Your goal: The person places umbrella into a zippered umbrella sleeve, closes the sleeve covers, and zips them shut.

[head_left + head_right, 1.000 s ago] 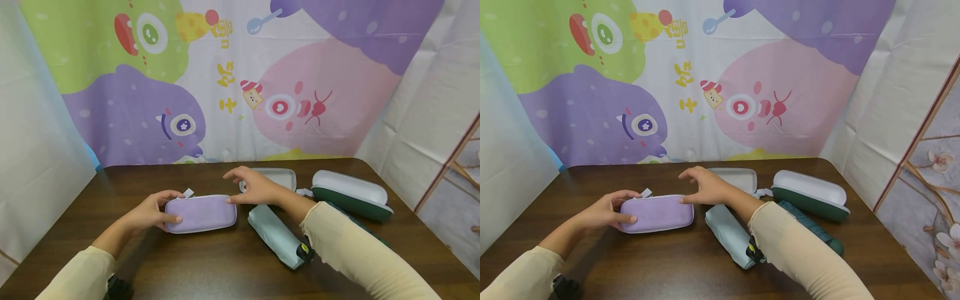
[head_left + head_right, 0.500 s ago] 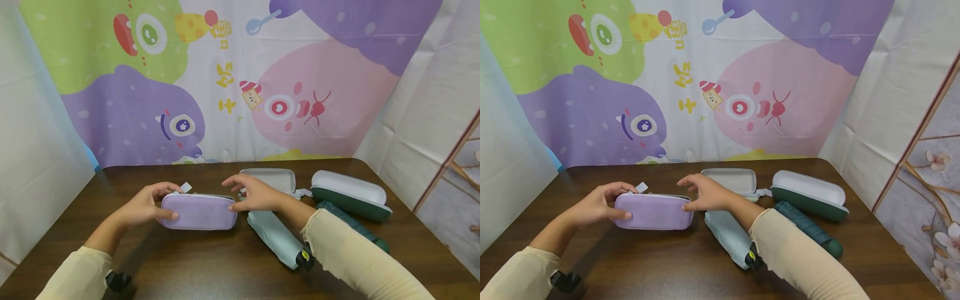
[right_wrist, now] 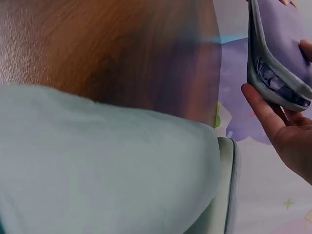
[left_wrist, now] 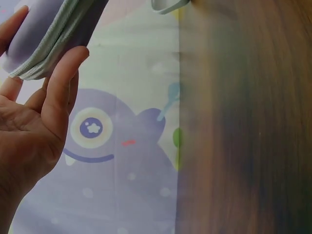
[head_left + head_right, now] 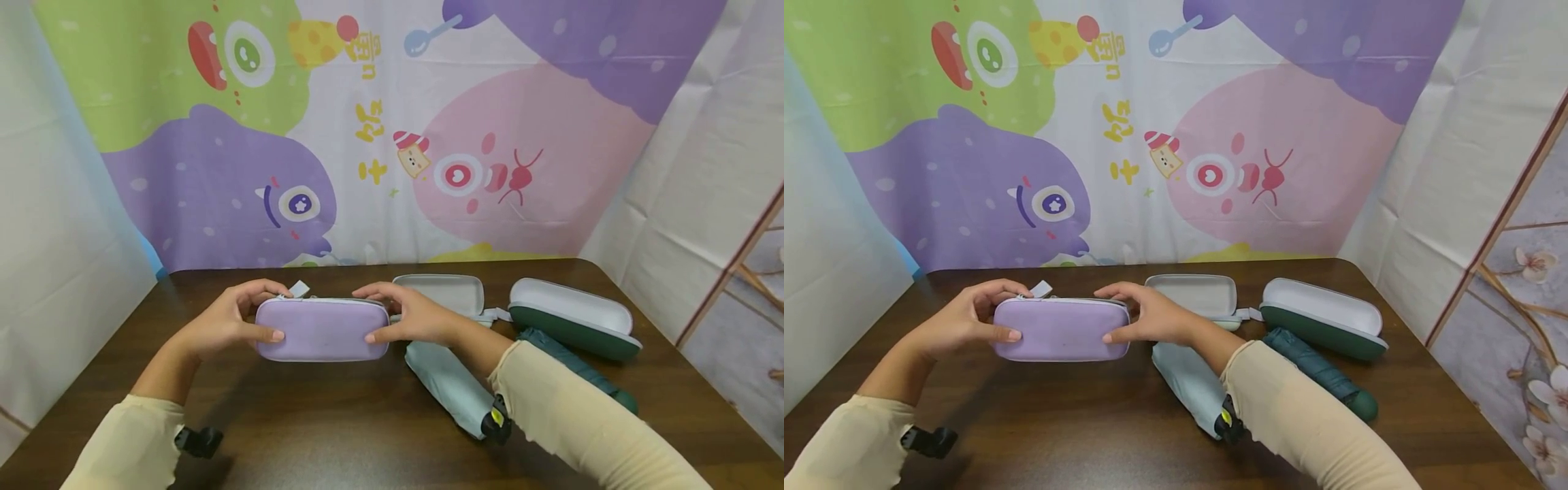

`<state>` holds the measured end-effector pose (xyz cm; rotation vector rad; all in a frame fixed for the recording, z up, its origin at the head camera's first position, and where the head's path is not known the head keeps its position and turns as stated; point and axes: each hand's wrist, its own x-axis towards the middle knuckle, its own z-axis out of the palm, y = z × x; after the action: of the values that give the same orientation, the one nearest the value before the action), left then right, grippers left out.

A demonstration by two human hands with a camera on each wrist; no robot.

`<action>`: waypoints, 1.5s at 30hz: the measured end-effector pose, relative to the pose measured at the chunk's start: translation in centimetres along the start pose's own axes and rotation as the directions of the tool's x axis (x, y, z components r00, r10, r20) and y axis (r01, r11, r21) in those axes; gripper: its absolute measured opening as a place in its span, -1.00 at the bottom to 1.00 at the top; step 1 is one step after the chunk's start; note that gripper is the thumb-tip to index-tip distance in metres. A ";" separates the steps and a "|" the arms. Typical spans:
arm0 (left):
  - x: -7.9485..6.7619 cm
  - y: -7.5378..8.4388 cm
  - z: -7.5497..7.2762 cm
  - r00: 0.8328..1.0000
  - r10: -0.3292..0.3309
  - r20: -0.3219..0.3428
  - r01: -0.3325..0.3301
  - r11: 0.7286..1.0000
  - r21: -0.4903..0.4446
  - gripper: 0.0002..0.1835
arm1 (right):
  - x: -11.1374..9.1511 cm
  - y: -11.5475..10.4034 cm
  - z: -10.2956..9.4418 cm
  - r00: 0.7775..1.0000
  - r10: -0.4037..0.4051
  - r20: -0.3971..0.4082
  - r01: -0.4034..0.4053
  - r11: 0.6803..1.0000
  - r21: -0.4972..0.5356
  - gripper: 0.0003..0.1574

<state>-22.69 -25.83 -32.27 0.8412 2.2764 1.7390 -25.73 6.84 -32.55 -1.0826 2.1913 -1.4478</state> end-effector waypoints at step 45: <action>3.7 -0.7 8.1 0.898 -0.203 -0.391 -0.150 0.693 -0.705 -0.21 | -1.0 -2.3 3.0 0.869 0.141 -0.474 0.039 0.936 0.350 -0.69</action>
<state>-22.35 -17.21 -34.69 0.2421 1.4678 2.7290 -22.23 5.13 -32.03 -0.5647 2.1106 -2.1779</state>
